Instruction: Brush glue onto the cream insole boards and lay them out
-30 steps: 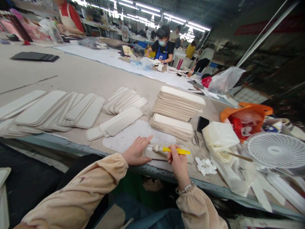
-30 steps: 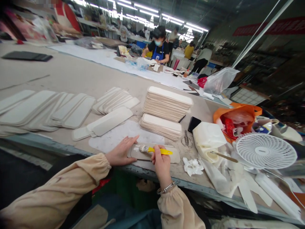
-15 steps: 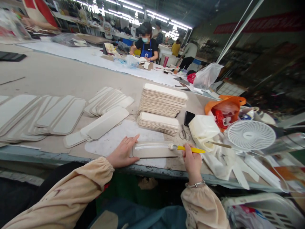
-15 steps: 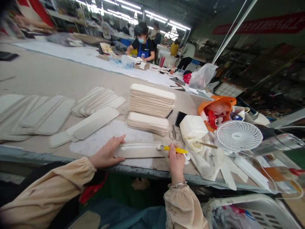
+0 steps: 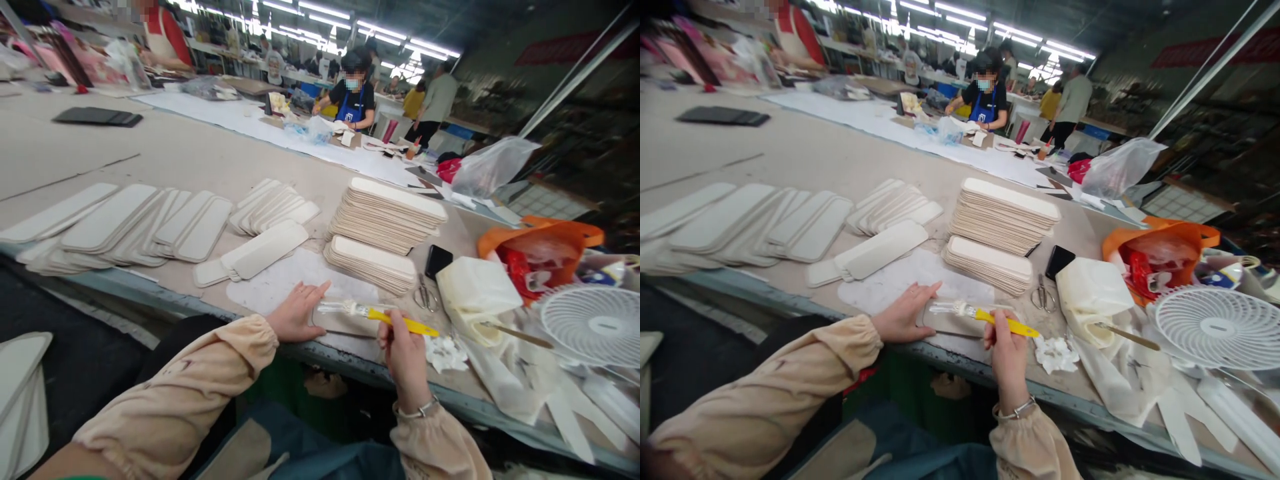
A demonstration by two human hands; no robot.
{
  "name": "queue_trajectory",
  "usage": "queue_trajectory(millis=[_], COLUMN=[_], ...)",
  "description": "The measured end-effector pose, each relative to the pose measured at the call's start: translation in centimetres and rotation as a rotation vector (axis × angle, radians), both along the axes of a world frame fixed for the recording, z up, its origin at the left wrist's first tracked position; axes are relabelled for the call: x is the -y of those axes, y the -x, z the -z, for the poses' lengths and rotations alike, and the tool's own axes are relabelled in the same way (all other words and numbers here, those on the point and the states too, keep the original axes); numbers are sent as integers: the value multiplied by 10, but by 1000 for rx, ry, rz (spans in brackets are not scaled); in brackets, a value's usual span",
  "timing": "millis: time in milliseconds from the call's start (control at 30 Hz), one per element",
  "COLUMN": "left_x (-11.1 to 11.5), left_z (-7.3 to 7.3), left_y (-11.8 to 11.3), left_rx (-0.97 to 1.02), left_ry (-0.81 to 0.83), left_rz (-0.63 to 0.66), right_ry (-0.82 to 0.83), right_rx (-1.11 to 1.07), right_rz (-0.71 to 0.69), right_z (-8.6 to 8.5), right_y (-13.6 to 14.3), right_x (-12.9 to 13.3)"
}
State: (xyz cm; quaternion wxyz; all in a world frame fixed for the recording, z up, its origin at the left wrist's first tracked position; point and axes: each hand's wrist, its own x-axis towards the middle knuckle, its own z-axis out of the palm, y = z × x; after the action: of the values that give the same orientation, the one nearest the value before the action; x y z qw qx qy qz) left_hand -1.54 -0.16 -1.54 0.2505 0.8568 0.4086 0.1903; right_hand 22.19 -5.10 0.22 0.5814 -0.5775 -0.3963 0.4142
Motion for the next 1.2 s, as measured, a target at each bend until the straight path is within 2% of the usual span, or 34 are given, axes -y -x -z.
queue_trajectory(millis=[100, 200, 433, 667, 800, 1033, 1200], left_x=[0, 0, 0, 0, -2, -3, -3], left_z=[3, 5, 2, -1, 2, 3, 0], left_y=[0, 0, 1, -1, 0, 0, -2], left_rx=[13, 25, 21, 1, 1, -29, -60], left_ry=[-22, -36, -14, -20, -32, -23, -15], left_rz=[6, 11, 15, -1, 6, 14, -5], right_ry=[26, 65, 141, 118, 100, 125, 163], right_rx=[-83, -97, -3, 87, 151, 324, 530], right_rz=[-130, -183, -217, -213, -156, 45, 142], right_z=[5, 8, 6, 0, 0, -4, -8], right_y=[24, 36, 37, 37, 18, -46, -83], right_x=[-4, -6, 6, 13, 13, 19, 22])
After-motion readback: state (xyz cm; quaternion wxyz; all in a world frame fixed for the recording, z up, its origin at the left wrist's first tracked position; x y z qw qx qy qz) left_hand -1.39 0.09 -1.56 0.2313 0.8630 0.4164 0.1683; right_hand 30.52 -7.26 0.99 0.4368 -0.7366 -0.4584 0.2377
